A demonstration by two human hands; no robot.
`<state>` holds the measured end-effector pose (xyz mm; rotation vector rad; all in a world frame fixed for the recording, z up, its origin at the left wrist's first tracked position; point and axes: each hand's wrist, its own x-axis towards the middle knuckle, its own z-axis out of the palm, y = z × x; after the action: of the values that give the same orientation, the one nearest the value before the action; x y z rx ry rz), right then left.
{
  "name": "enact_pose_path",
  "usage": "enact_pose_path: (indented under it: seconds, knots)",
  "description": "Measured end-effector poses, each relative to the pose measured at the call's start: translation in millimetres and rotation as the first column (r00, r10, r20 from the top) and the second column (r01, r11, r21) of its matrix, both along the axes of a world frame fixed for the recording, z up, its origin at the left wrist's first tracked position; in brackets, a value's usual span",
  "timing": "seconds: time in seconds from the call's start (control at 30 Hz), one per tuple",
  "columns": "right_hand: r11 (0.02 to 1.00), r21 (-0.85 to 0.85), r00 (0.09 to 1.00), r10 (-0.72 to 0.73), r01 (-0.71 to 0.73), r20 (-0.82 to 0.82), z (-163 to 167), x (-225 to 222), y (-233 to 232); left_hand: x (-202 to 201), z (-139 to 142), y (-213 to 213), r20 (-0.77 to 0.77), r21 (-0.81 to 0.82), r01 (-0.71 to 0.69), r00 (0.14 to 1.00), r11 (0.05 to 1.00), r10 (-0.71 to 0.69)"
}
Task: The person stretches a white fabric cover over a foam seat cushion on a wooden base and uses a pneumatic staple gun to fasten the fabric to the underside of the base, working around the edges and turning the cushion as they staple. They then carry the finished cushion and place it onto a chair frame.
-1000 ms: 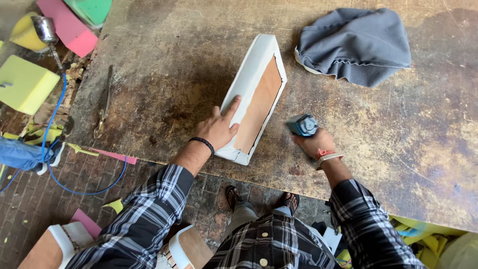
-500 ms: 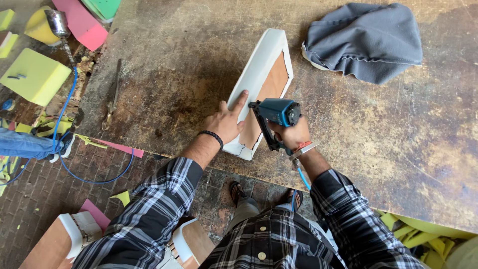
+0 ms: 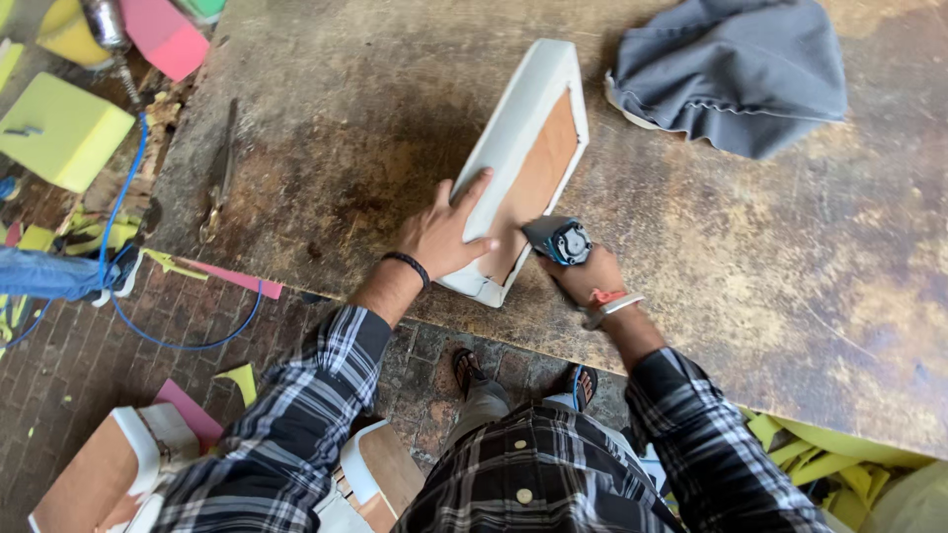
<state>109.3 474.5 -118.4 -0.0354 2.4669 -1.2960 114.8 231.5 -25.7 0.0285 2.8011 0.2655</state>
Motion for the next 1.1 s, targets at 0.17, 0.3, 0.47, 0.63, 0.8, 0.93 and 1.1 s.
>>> enact_pose_path:
  seconds: [0.17,0.3,0.47,0.63,0.8,0.93,1.1]
  knots:
    - [0.889,0.444,0.974,0.183,-0.106,-0.135,-30.1,-5.7,29.7,57.9,-16.9,-7.6,-0.168,0.141,-0.05,0.983,0.989,0.074]
    - [0.911,0.377,0.974,0.212,-0.165,-0.085,-29.4,3.3,25.3,78.4,-34.5,-17.3,-0.315,0.183,-0.006,0.947,0.983,0.065]
    - [0.816,-0.576,0.917,0.197,0.042,0.346,1.4,14.7,-41.1,78.5,-44.6,-16.2,-0.287,0.239,-0.066,0.948,0.969,0.136]
    - [0.692,-0.721,0.922,0.255,0.035,0.29,-0.4,25.6,-97.0,81.7,-49.0,-18.9,-0.359,0.173,-0.038,0.928,0.984,0.099]
    - [0.452,-0.892,0.97,0.203,0.029,0.135,-17.0,42.8,-109.6,89.5,-62.8,-37.4,-0.348,0.331,-0.052,0.921,0.942,0.174]
    - [0.538,-0.843,0.972,0.205,-0.012,0.117,-17.1,42.6,-118.2,85.1,-76.3,-51.4,-0.312,0.824,0.117,0.911,0.555,0.271]
    - [0.58,-0.815,0.98,0.154,0.014,0.126,-14.6,41.3,-123.9,61.2,-78.5,-44.9,-0.261,0.694,-0.118,0.878,0.71,0.401]
